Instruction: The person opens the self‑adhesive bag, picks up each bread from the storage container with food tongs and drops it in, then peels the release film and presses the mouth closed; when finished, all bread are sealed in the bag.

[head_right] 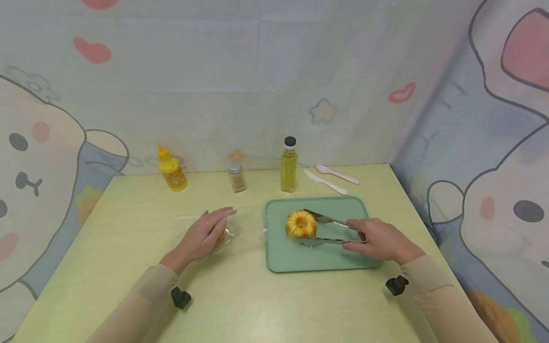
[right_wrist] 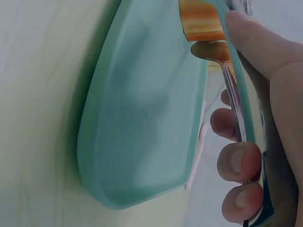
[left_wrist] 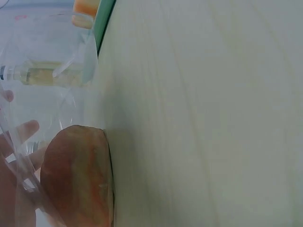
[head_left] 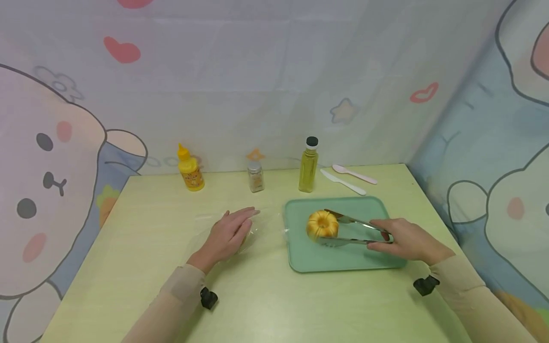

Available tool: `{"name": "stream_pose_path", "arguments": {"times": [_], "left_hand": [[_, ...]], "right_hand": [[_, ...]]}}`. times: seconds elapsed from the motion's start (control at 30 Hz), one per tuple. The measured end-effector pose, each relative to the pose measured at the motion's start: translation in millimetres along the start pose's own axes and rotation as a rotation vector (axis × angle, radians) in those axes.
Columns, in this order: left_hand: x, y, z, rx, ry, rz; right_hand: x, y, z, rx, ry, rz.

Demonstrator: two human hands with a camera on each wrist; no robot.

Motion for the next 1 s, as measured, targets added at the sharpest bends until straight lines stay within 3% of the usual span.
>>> {"name": "stream_pose_path", "arguments": {"times": [0.27, 0.47, 1.0], "left_hand": [[-0.7, -0.7, 0.7, 0.009, 0.003, 0.015], [-0.9, -1.5, 1.0, 0.017, 0.01, 0.024], [-1.5, -1.9, 4.0, 0.006, 0.028, 0.021]], "right_hand": [[-3, -5.3, 1, -0.026, -0.066, 0.047], [-12, 1.1, -7, -0.037, -0.072, 0.091], [-13, 56.5, -45, -0.148, -0.133, 0.126]]}}
Point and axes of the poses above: each hand's wrist, its own y-axis towards the middle knuckle, its own x-axis out of the palm, z = x × y, the point moved 10 cm from there along y, towards the middle knuckle, and after that the axes turned 9 degrees about -x, right-handed, at the moved point
